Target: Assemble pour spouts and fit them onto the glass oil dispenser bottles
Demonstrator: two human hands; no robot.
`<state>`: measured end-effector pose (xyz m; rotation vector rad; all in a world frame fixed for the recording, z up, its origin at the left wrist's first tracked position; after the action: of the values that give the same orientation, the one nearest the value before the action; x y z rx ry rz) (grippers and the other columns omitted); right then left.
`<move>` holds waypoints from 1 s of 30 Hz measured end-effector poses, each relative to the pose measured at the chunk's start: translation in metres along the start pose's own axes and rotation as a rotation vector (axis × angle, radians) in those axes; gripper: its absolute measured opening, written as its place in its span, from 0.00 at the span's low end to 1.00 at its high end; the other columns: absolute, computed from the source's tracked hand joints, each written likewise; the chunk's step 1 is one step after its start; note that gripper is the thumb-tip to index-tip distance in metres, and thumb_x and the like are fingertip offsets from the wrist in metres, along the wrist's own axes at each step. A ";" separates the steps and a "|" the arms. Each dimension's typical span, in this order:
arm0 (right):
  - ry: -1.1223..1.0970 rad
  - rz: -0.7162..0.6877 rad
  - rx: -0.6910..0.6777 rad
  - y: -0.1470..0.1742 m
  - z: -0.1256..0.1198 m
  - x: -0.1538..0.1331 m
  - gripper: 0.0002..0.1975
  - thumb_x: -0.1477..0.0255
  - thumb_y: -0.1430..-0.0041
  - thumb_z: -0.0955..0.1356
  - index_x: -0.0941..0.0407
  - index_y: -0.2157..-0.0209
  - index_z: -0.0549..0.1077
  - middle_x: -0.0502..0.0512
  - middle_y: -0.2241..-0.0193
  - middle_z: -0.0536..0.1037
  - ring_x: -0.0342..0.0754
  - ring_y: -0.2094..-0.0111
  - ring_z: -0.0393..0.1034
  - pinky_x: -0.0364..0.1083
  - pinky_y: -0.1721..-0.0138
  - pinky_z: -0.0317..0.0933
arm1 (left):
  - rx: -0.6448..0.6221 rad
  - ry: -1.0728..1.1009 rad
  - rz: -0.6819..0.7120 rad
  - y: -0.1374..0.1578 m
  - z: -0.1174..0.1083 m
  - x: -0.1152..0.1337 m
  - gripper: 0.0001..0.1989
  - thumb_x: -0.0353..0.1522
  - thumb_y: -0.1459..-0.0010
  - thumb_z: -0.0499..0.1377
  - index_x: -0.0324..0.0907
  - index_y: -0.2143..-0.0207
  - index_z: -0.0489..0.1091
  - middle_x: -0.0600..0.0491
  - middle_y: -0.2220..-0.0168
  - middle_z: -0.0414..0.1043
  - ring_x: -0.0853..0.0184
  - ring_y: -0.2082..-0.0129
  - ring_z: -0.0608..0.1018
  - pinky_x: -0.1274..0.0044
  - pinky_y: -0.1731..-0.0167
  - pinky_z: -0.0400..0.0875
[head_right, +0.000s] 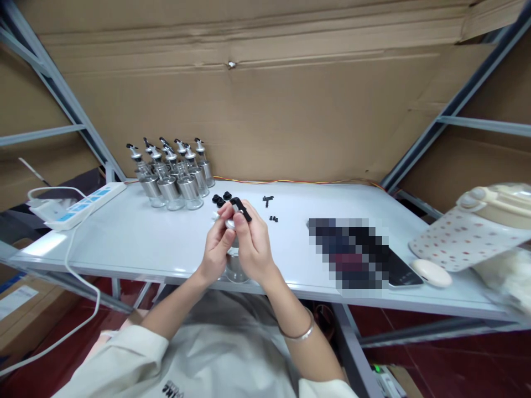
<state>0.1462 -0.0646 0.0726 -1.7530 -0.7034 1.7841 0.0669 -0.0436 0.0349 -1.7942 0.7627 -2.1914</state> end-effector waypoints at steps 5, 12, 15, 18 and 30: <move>0.003 -0.018 0.012 -0.001 0.000 -0.002 0.17 0.62 0.34 0.55 0.55 0.64 0.70 0.56 0.61 0.74 0.50 0.56 0.69 0.50 0.55 0.63 | 0.020 0.000 0.014 -0.001 0.001 0.003 0.28 0.53 0.48 0.55 0.39 0.58 0.70 0.47 0.62 0.72 0.59 0.53 0.73 0.71 0.54 0.69; -0.054 0.073 0.023 -0.001 -0.001 0.001 0.18 0.59 0.35 0.57 0.54 0.65 0.71 0.55 0.62 0.75 0.49 0.56 0.70 0.49 0.53 0.63 | 0.021 -0.026 0.052 -0.002 0.001 0.007 0.28 0.52 0.46 0.55 0.37 0.57 0.69 0.47 0.62 0.72 0.60 0.57 0.73 0.73 0.56 0.69; -0.082 0.124 0.032 -0.001 -0.002 0.005 0.19 0.57 0.36 0.57 0.54 0.65 0.72 0.55 0.62 0.76 0.50 0.56 0.70 0.49 0.53 0.63 | 0.018 -0.023 0.026 -0.002 0.002 0.006 0.29 0.53 0.47 0.55 0.37 0.56 0.69 0.46 0.61 0.73 0.60 0.56 0.73 0.73 0.56 0.68; -0.104 0.150 0.034 -0.001 -0.001 0.007 0.19 0.56 0.37 0.58 0.55 0.65 0.72 0.55 0.63 0.76 0.49 0.57 0.70 0.49 0.52 0.63 | 0.016 -0.014 0.013 -0.002 0.002 0.004 0.30 0.53 0.47 0.55 0.36 0.56 0.70 0.46 0.62 0.73 0.60 0.56 0.73 0.73 0.56 0.68; -0.142 0.298 0.088 -0.001 -0.003 0.012 0.20 0.53 0.39 0.60 0.55 0.66 0.72 0.54 0.68 0.78 0.49 0.61 0.74 0.48 0.58 0.68 | -0.016 -0.001 0.023 -0.004 0.002 0.002 0.33 0.53 0.47 0.55 0.38 0.49 0.68 0.44 0.56 0.73 0.58 0.51 0.72 0.72 0.53 0.67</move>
<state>0.1488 -0.0551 0.0647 -1.7575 -0.4264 2.1209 0.0688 -0.0421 0.0391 -1.7854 0.7980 -2.1758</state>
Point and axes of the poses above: each hand's wrist, its own y-axis away from the middle knuckle, its own z-axis out of the palm, x = y × z, the point moved 7 cm from there along -y, towards the middle knuckle
